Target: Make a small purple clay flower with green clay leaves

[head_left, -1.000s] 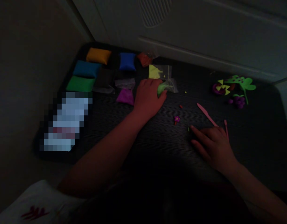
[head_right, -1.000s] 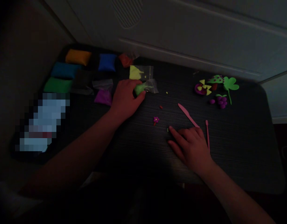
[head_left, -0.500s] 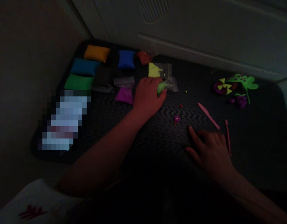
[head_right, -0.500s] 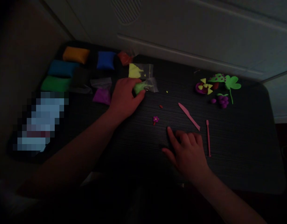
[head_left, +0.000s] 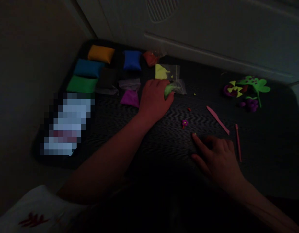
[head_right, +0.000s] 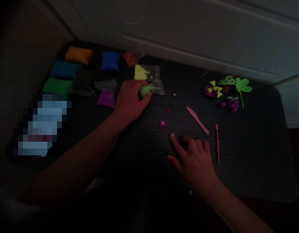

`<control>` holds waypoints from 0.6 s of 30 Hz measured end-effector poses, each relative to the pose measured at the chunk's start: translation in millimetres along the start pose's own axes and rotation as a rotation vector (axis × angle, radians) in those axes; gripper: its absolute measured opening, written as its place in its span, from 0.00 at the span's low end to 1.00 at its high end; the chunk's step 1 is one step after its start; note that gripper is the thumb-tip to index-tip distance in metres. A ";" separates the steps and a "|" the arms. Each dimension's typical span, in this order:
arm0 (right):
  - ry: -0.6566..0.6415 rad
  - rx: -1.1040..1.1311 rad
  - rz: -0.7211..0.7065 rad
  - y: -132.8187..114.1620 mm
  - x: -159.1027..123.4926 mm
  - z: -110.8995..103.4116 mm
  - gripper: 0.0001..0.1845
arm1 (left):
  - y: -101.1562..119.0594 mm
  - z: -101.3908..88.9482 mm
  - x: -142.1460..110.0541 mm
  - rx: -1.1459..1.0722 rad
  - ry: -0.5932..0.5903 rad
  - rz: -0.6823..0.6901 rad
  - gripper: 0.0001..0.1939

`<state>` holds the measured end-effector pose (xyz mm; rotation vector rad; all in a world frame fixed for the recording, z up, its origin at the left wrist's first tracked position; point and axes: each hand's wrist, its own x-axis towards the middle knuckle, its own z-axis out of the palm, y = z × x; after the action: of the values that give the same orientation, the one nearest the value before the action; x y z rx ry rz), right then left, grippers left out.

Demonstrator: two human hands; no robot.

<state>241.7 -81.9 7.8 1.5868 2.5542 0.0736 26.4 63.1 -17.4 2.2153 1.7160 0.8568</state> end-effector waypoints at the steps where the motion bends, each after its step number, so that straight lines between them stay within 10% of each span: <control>1: -0.008 0.004 -0.001 -0.4 0.5 0.0 0.30 | 0.0 0.1 0.0 0.004 0.004 0.002 0.14; 11: 0.146 0.265 0.169 23.3 -3.1 5.4 0.33 | 0.6 0.3 0.0 0.020 0.018 0.008 0.15; 18: 0.140 0.454 0.251 18.7 17.7 -4.6 0.14 | 0.1 0.5 -0.2 0.026 0.013 0.007 0.15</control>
<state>250.0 -57.5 12.9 2.1248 2.5862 -0.4128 26.7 63.0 -17.7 2.2389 1.7351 0.8569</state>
